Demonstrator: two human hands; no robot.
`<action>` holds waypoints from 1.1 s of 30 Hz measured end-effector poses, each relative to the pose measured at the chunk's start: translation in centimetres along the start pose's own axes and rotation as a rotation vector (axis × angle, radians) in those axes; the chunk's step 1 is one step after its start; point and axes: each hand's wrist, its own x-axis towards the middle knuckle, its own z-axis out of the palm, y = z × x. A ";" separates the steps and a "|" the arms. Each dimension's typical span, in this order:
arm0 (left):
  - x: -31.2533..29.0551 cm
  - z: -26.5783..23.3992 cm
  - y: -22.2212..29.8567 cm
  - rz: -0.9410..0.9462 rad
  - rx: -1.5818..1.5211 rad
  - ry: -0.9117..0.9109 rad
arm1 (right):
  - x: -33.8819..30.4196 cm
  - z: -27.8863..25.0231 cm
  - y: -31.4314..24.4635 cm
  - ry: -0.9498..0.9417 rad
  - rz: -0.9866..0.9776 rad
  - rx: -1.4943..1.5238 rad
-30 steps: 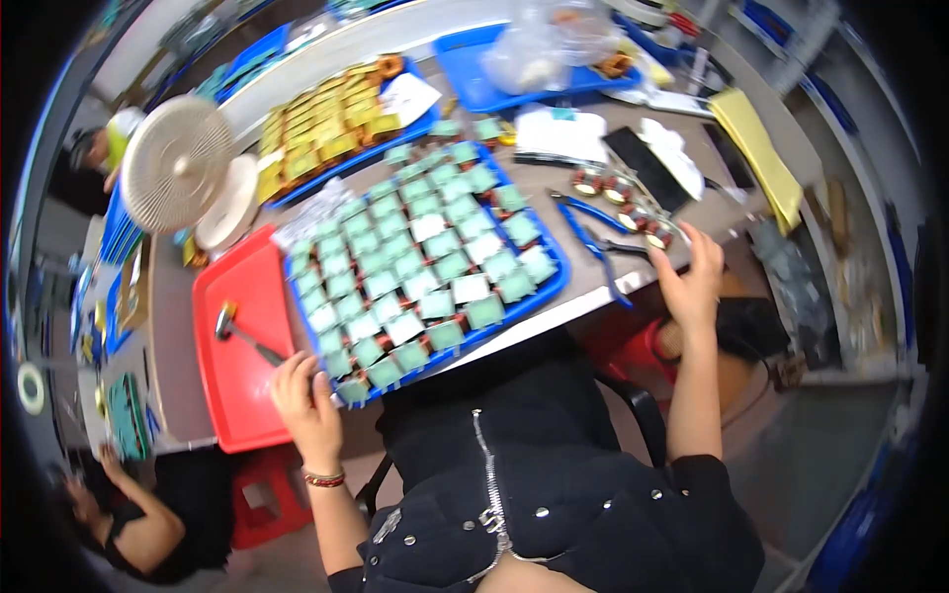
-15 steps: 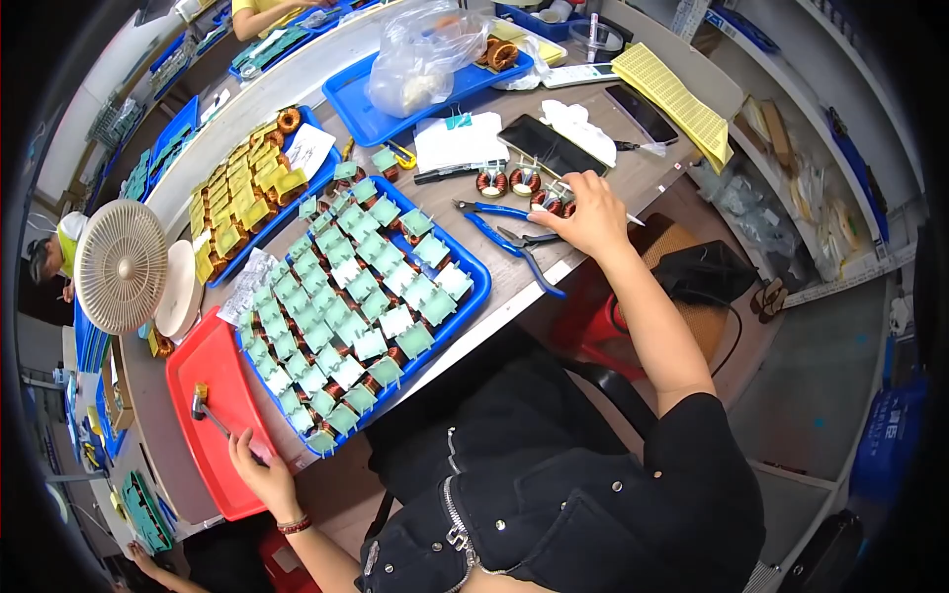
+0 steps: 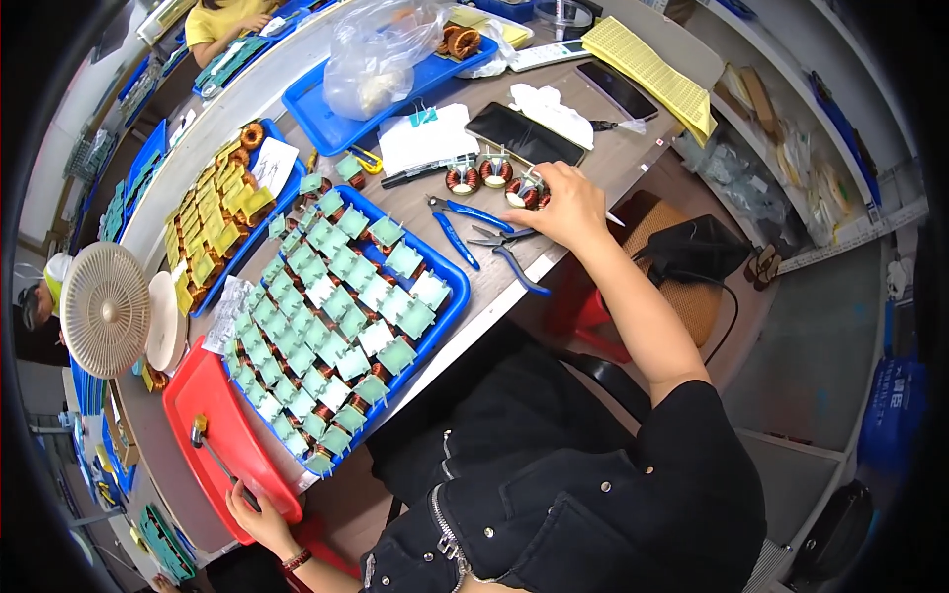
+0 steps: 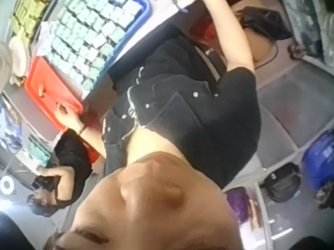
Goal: Assembling small electronic inductors by fitting them into plastic housings and securing them with tools.
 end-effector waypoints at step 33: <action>3.1 1.4 30.5 0.840 -0.685 -0.311 | 1.0 1.1 0.6 -0.065 -0.203 0.347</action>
